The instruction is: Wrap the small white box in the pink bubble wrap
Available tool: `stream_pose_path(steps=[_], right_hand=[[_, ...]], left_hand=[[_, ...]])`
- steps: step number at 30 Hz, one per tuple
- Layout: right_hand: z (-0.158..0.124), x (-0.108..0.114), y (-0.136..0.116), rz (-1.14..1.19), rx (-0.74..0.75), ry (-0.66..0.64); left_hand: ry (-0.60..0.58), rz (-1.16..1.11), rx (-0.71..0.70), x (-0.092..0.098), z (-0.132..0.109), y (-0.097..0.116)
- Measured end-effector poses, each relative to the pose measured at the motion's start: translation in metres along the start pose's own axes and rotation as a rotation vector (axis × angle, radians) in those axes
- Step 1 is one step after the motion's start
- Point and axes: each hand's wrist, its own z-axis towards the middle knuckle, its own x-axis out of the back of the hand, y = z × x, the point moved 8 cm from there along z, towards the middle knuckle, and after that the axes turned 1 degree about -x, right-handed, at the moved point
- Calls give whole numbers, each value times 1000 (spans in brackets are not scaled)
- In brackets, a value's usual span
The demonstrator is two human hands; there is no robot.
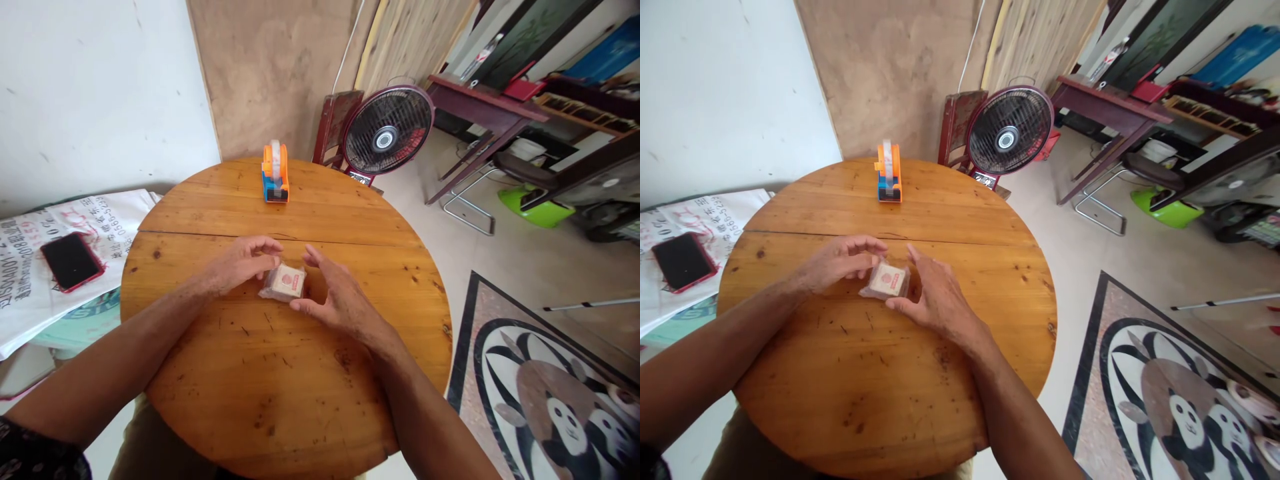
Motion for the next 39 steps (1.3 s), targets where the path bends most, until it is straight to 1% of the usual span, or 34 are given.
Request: stream_pose_path(steps=[5, 10, 12, 14, 17, 19, 21, 25, 27, 29, 32, 36, 39], right_hand=[[2, -5, -5, -5, 77, 13], [5, -11, -8, -38, 100, 36], [5, -11, -8, -45, 104, 24], [5, -8, -3, -33, 76, -15], [3, 3, 9, -17, -25, -62], [1, 12, 15, -28, -71, -77], [-1, 16, 17, -57, -73, -107], [-2, 11, 23, -162, -67, -164], [-2, 7, 28, -209, -75, -182], [-2, 3, 30, -238, -76, -191], [-1, 5, 31, -264, -61, -130], [2, 18, 28, -228, -17, 66], [5, 25, 19, -112, 55, 199]], left_hand=[[-47, -32, -16, -7, 1, -3], [-78, -51, -54, -8, 2, -4], [-89, -75, -55, -9, 2, -5], [-83, -119, -37, -9, 3, -6], [-32, -158, -7, -6, 3, -6], [37, -143, 1, 0, 4, -6], [120, -125, 19, 9, 6, -6], [255, -158, 61, 26, 9, -14], [281, -180, 68, 29, 10, -16], [277, -179, 70, 29, 10, -17], [264, -162, 72, 26, 8, -13], [240, -123, 87, 22, 7, -10], [163, -106, 93, 15, 7, -10]])
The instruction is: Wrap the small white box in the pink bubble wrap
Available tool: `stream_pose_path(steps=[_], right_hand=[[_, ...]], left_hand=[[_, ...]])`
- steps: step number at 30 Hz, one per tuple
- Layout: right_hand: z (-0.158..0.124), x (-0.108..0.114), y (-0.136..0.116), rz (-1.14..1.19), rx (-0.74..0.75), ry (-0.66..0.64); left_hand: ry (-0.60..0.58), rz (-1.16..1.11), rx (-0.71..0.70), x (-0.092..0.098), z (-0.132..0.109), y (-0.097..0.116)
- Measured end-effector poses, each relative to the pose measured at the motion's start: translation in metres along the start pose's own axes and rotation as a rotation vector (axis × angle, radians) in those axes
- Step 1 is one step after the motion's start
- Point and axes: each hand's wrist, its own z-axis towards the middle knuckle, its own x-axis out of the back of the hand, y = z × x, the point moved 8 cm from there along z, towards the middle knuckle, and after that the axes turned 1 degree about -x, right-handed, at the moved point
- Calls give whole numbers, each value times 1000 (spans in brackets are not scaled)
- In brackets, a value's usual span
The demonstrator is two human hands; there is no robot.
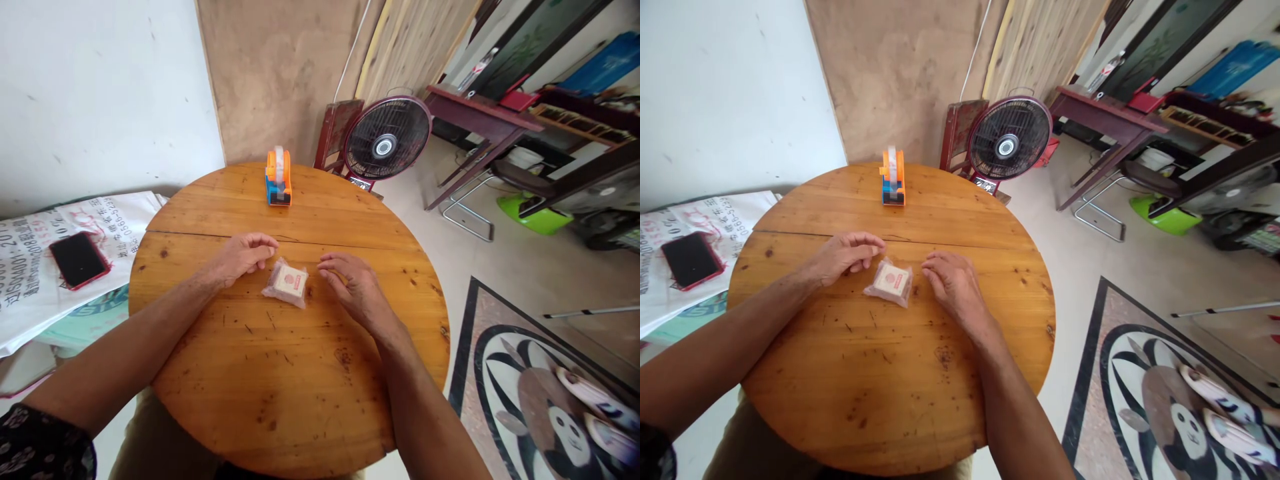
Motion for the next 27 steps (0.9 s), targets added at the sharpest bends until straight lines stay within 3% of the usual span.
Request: stream_pose_path(steps=[7, 17, 27], right_hand=[[-1, 2, -30, 173, 121, 91], [-4, -10, -46, 74, 248, 92], [-5, -7, -56, 1, 301, 81]], left_hand=[[-203, -2, -15, -20, -5, -2], [-268, 83, -50, -23, -7, 1], [-282, 69, -49, -25, -5, -3]])
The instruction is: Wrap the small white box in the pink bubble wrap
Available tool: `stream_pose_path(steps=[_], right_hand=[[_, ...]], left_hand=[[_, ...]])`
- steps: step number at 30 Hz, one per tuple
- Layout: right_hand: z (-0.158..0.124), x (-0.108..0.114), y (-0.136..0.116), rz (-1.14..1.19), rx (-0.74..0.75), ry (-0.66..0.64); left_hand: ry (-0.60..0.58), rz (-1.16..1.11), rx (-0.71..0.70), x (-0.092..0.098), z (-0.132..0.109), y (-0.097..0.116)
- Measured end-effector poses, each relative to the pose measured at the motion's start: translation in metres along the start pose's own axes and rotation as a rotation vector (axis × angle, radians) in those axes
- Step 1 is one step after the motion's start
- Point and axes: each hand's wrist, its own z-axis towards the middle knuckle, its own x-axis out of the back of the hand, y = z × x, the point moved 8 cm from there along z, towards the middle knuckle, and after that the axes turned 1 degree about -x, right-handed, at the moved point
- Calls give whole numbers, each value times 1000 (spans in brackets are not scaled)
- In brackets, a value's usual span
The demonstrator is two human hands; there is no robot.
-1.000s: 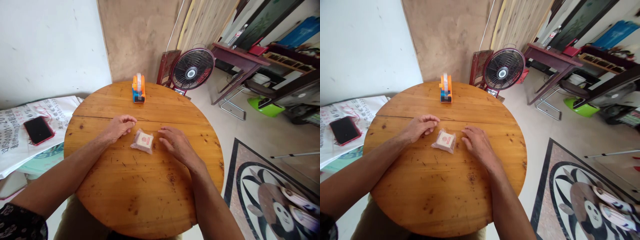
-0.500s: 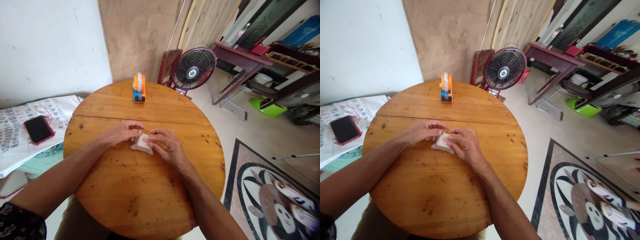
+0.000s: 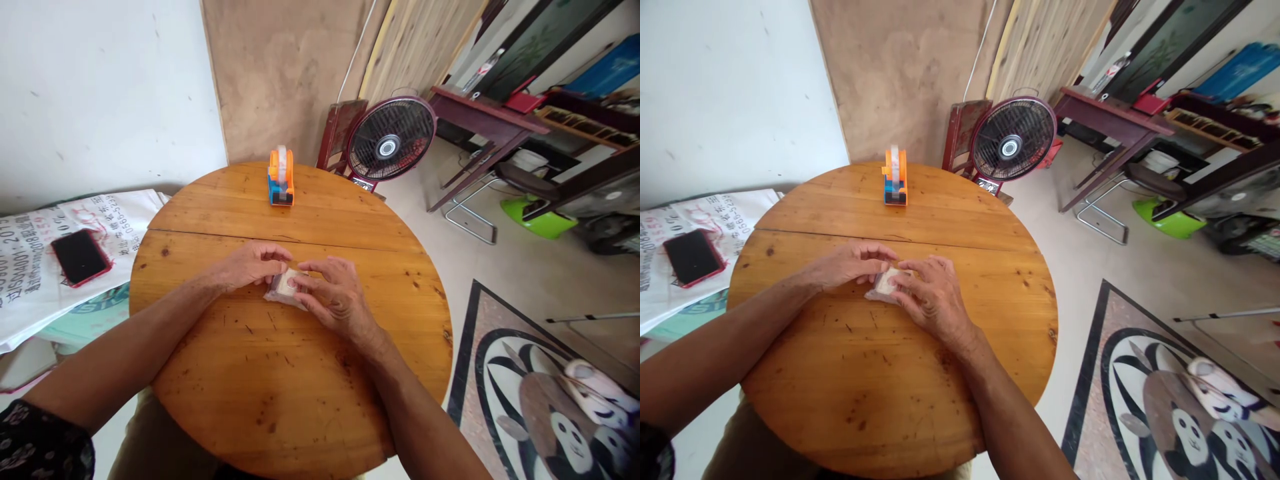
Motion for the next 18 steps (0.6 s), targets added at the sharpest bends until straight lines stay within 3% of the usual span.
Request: stream_pose_path(steps=[10, 18], right_hand=[[3, 1, -15, -131, 38, 80], [3, 0, 4, -25, -132, 155]], left_hand=[[-2, 39, -22, 1, 1, -1], [-4, 29, -25, -2, -3, 5]])
